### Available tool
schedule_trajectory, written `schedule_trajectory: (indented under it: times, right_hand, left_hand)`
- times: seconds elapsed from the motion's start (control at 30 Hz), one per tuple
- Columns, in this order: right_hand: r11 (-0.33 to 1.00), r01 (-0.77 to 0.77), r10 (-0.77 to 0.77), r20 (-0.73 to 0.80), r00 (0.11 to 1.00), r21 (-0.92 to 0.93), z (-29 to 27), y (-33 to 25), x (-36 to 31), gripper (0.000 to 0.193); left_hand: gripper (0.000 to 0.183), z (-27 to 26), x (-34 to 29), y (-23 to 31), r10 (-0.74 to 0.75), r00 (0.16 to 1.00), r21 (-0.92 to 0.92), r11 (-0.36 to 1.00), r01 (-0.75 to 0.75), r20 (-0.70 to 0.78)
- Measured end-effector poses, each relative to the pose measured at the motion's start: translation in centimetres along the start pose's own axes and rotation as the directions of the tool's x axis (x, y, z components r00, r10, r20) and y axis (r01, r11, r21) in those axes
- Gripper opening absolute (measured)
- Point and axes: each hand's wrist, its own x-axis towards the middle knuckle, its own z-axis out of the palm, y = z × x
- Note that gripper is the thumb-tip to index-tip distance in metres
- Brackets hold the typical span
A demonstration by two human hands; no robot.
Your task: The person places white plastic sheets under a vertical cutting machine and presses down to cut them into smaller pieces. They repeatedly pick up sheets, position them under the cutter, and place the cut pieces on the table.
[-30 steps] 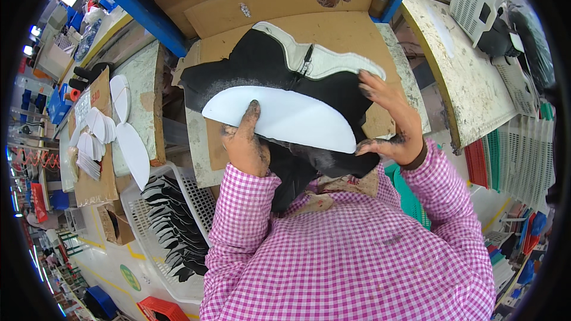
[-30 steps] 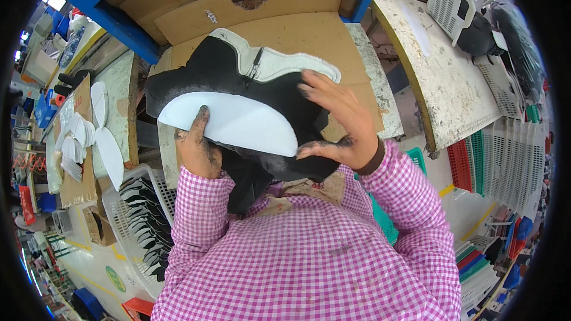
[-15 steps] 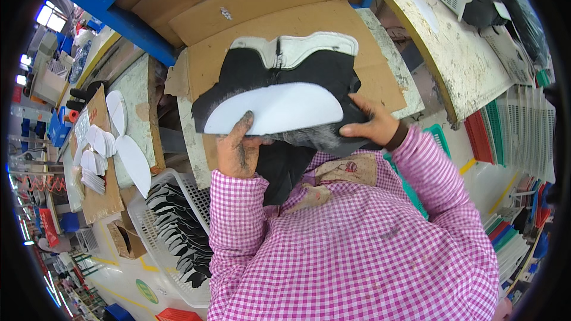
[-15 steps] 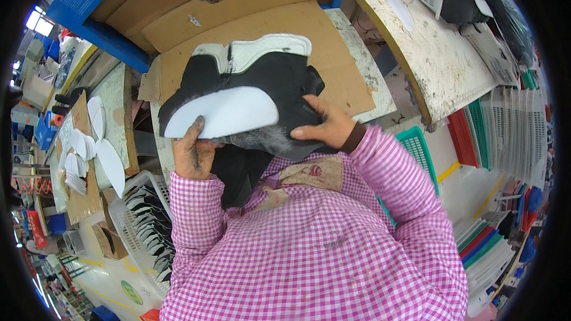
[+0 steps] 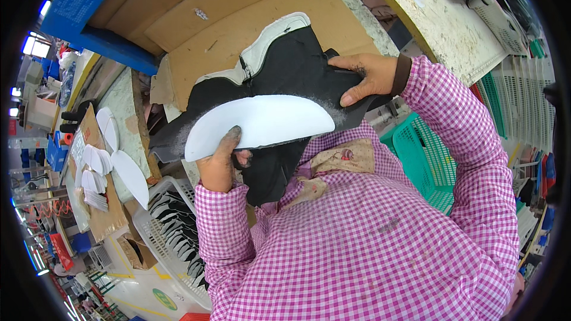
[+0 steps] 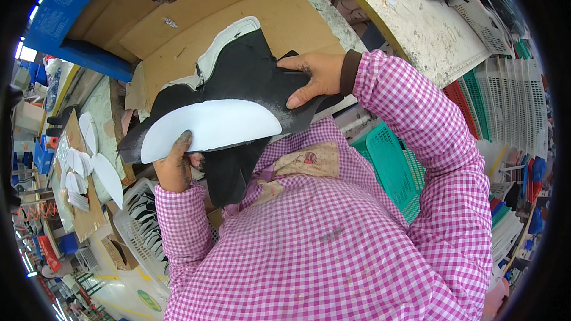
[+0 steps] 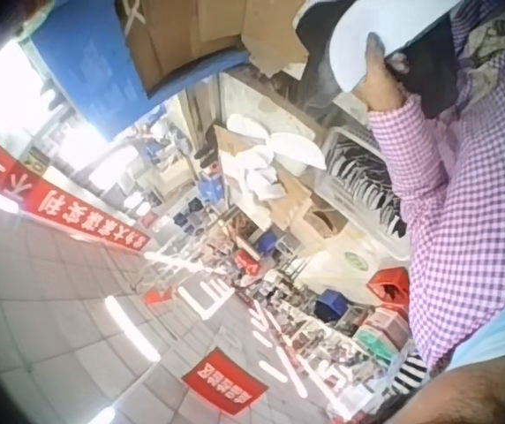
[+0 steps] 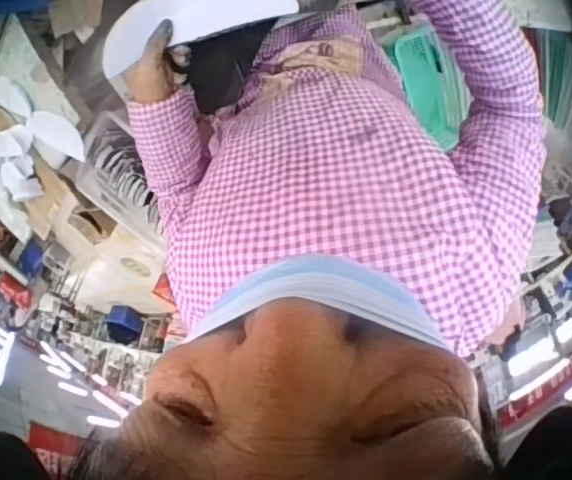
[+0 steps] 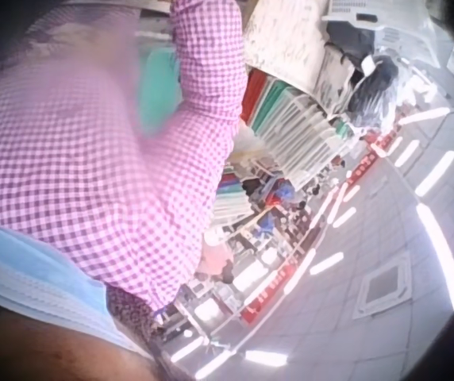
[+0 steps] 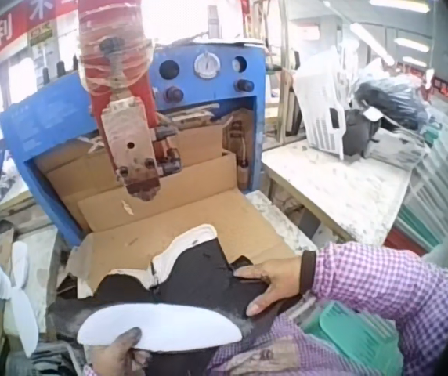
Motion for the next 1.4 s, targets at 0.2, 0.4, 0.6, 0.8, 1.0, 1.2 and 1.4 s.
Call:
schedule_trajectory:
  times: [0.2, 0.4, 0.6, 0.8, 1.0, 1.2, 1.4]
  right_hand:
    - [0.997, -0.013, 0.010, -0.054, 0.999, -0.071, 2.8, 3.4, 3.0, 0.088]
    - [0.997, -0.025, 0.008, -0.214, 0.977, -0.075, 6.8, 5.3, 3.5, 0.087]
    - [0.811, -0.272, 0.056, -0.395, 0.917, -0.517, 8.7, 3.1, 2.9, 0.079]
    - [0.440, -0.028, -0.561, -0.299, 0.772, -0.897, 10.3, 1.6, 3.2, 0.044]
    - [0.532, 0.347, -0.475, 0.067, 0.878, -0.772, 11.3, 1.4, 3.9, 0.063]
    - [0.518, 0.345, -0.461, 0.085, 0.883, -0.783, 11.1, 0.6, 4.4, 0.057]
    - [0.500, 0.293, -0.507, -0.002, 0.862, -0.815, 12.3, 0.0, 4.9, 0.037]
  left_hand:
    - [0.021, -0.1, 1.1, -3.8, -0.016, 0.999, 0.207, 0.978, 0.026, -0.048]
    - [0.019, -0.8, 0.9, -7.4, 0.078, 0.993, 0.078, 0.994, -0.072, -0.085]
    - [0.019, -0.4, 0.4, -8.5, 0.093, 0.984, 0.190, 0.980, -0.063, -0.154]
    - [0.027, -0.3, 0.2, -9.1, 0.167, 0.968, 0.373, 0.924, -0.087, -0.186]
    - [0.027, -1.0, 0.1, -7.8, 0.014, 0.965, 0.267, 0.962, 0.058, -0.261]
    - [0.030, -1.1, -0.1, -8.5, 0.303, 0.946, 0.658, 0.737, -0.156, -0.115]
    - [0.040, 0.9, -0.5, -8.4, 0.507, 0.792, 0.875, 0.139, -0.464, 0.340]
